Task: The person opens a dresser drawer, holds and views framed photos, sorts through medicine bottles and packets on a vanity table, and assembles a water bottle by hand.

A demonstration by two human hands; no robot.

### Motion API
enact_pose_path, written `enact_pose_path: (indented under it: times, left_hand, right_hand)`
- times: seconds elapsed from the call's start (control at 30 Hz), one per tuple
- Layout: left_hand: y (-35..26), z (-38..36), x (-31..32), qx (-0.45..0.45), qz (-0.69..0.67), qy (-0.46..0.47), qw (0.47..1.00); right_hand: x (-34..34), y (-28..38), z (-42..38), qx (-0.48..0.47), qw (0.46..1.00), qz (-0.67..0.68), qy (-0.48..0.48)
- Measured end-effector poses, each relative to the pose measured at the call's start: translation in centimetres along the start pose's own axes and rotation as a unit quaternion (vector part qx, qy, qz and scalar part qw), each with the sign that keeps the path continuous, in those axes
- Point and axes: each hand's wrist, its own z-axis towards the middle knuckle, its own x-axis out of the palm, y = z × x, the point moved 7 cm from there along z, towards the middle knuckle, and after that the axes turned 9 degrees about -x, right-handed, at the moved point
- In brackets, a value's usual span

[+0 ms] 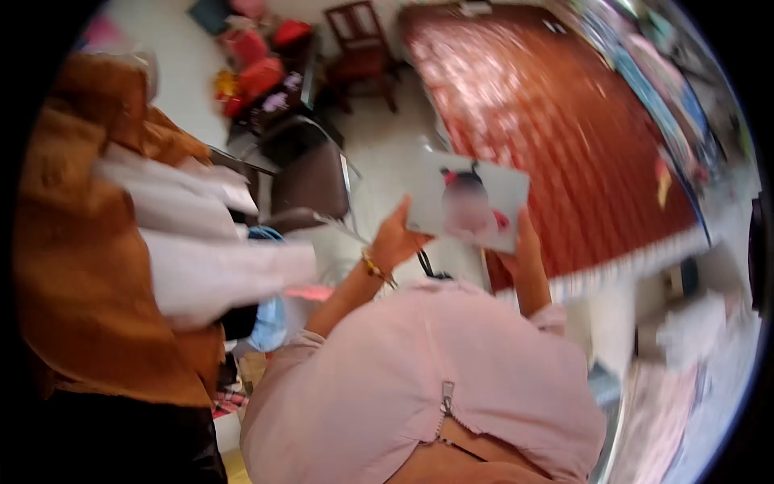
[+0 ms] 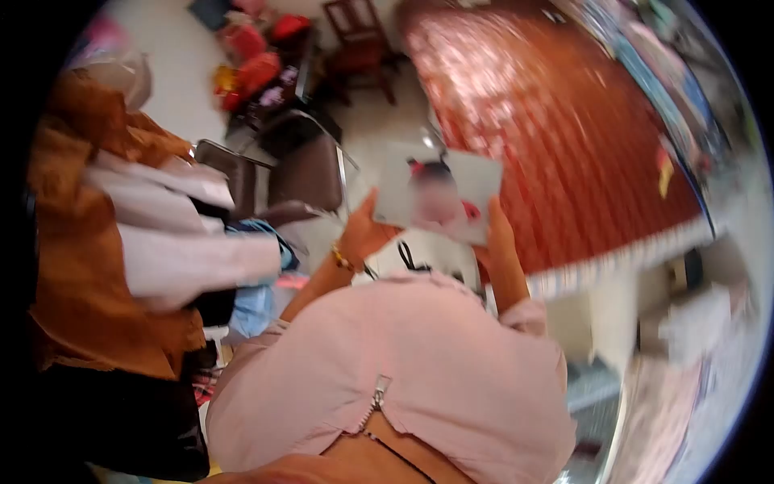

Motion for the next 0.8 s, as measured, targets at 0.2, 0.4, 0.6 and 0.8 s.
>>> enact_pose_path:
  times: [0.2,0.4,0.6,0.8]
  left_hand:
    - [-8.8,5.1,-1.5,0.062,0.071,-0.122,0.988]
    - [-19.2,9.0,-6.7,0.128,0.009,-0.139,0.982]
    - [-32.8,14.3,-10.1,0.185,0.073,-0.1,0.975]
    - [-40.9,21.1,-14.2,0.166,0.035,-0.115,0.979]
  right_hand:
    - [1.5,-1.7,12.9,0.078,0.991,0.007,0.111]
    - [4.1,-6.7,28.0,0.13,0.99,-0.016,0.058]
    - [8.4,-10.2,43.6,0.165,0.982,-0.037,0.086]
    - [10.6,-10.5,54.2,0.179,0.978,0.021,0.102]
